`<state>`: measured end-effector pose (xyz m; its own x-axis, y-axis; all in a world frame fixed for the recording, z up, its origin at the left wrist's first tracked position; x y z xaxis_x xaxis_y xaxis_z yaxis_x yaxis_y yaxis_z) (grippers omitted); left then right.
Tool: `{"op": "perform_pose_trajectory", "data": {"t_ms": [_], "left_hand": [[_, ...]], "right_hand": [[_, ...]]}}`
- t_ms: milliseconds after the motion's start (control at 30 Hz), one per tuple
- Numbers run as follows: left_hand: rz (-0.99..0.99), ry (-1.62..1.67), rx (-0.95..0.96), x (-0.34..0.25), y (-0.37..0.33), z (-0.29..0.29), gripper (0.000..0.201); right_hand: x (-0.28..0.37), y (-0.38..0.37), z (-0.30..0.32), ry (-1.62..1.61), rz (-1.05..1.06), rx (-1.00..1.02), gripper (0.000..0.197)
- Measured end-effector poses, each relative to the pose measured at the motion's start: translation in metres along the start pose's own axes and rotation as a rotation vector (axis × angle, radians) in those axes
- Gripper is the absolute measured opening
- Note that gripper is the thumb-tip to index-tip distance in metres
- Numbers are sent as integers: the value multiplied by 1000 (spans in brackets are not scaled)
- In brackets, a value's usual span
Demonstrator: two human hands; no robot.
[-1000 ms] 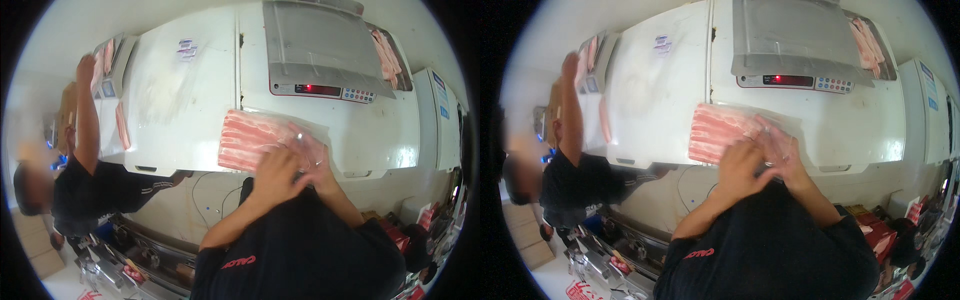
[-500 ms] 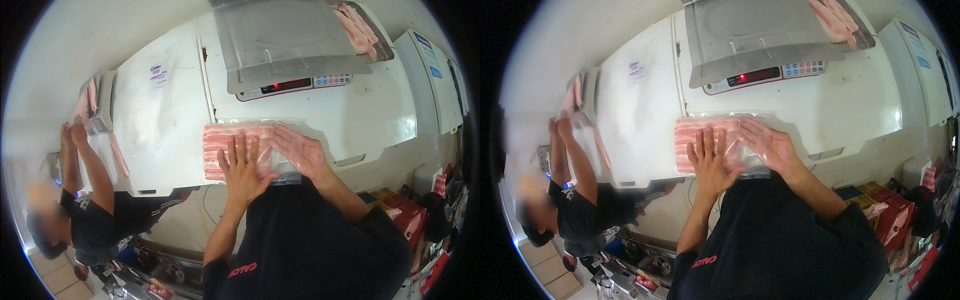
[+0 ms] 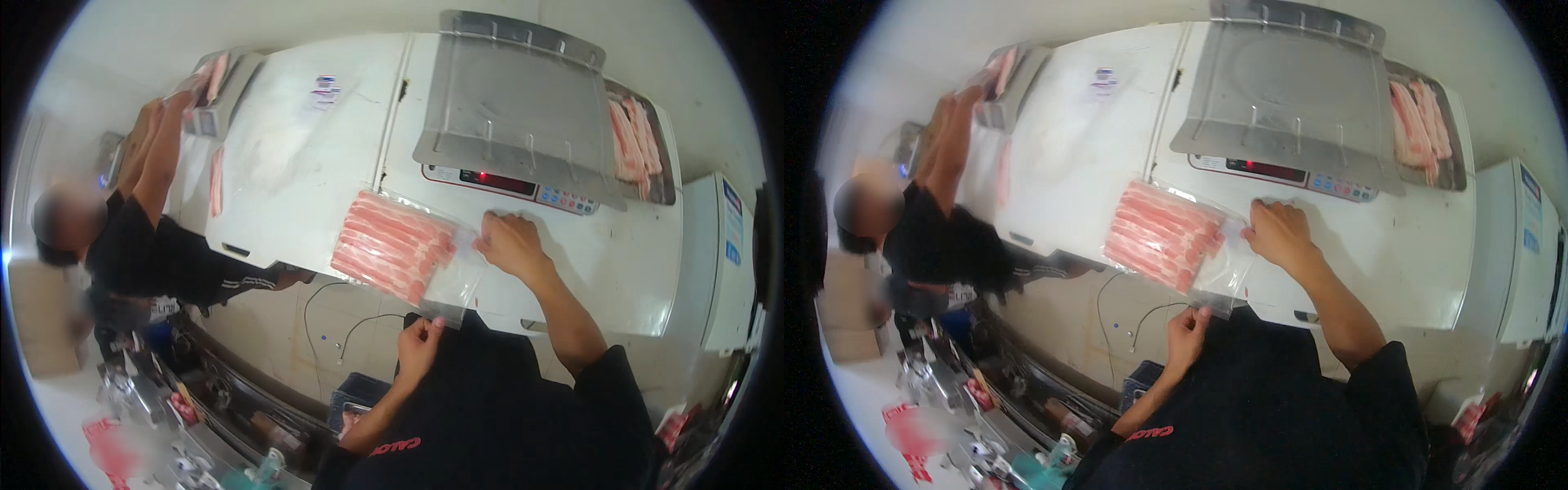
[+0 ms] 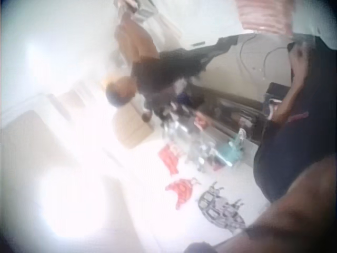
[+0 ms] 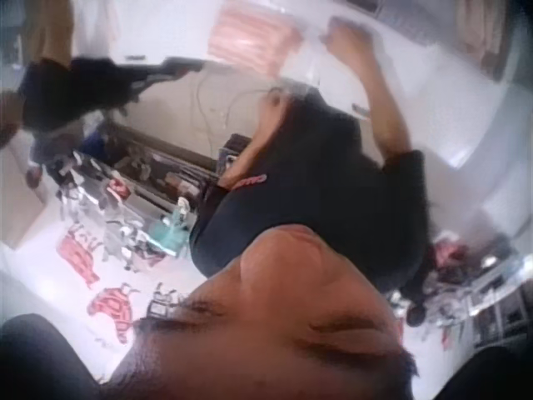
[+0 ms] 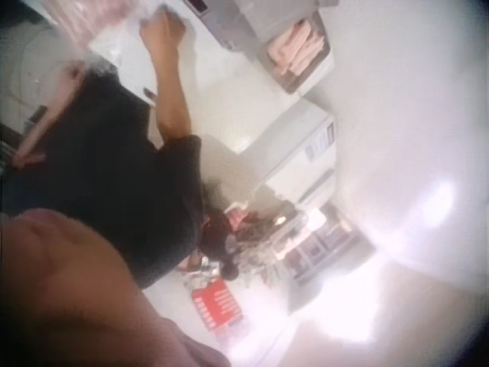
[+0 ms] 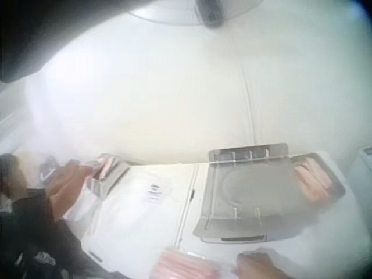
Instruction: The person places pork belly slices onto a scale, arranges them inside plastic bags by hand, and sets the filled bags onto a table.
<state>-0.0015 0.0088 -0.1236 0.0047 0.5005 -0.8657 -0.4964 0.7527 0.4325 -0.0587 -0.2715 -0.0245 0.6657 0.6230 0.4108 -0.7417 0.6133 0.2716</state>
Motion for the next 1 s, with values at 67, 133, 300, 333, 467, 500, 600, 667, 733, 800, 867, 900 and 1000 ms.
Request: {"op": "perform_pose_trajectory", "data": {"t_ms": [67, 133, 300, 333, 467, 500, 600, 667, 733, 800, 867, 900, 1000], "left_hand": [[270, 440, -6, 13, 1, -18, 48], [161, 549, -10, 5, -3, -22, 45], [-2, 716, 24, -59, 47, 70, 42], [-108, 661, 87, -89, 59, 106, 41], [-60, 1040, -79, -192, 21, 216, 34], [-108, 1084, 121, -211, -8, 238, 29], [-113, 1121, 284, -250, -87, 286, 32], [-198, 1030, 269, -280, -109, 304, 27], [-298, 898, 276, -327, -122, 329, 25], [-350, 847, 554, -311, -137, 325, 32], [-253, 698, 67, -250, -182, 330, 26], [-145, 635, 237, -241, -195, 303, 25], [-258, 17, 290, -203, -252, 267, 26]], "right_hand": [[6, -8, -8, 91, 110, 121, 21], [9, -13, -25, -29, 222, 196, 22], [42, 28, -33, -1276, 226, 677, 31], [66, 42, -18, -1567, 248, 709, 32], [177, 27, 49, -1950, 449, 586, 41], [198, 10, 59, -1938, 435, 579, 40], [222, -55, 76, -2044, 339, 380, 34], [225, -64, 100, -2030, 428, 230, 34], [230, -64, 129, -1936, 565, 73, 35], [215, -61, 120, -1878, 558, 2, 35], [191, -62, 95, -1707, 462, -110, 33], [178, -58, 84, -1572, 377, -183, 31], [151, -15, 68, -1020, 252, -347, 18]]}}
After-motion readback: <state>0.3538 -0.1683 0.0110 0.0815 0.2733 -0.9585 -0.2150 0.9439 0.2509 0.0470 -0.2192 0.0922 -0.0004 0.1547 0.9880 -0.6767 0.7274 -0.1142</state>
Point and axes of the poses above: each hand's wrist, its own y-axis away from the middle knuckle, its own z-axis out of the back of the hand, x = y × z, the point moved 9 cm from there along -y, towards the middle knuckle, and after that the axes turned 3 degrees about x, right-handed, at the moved point
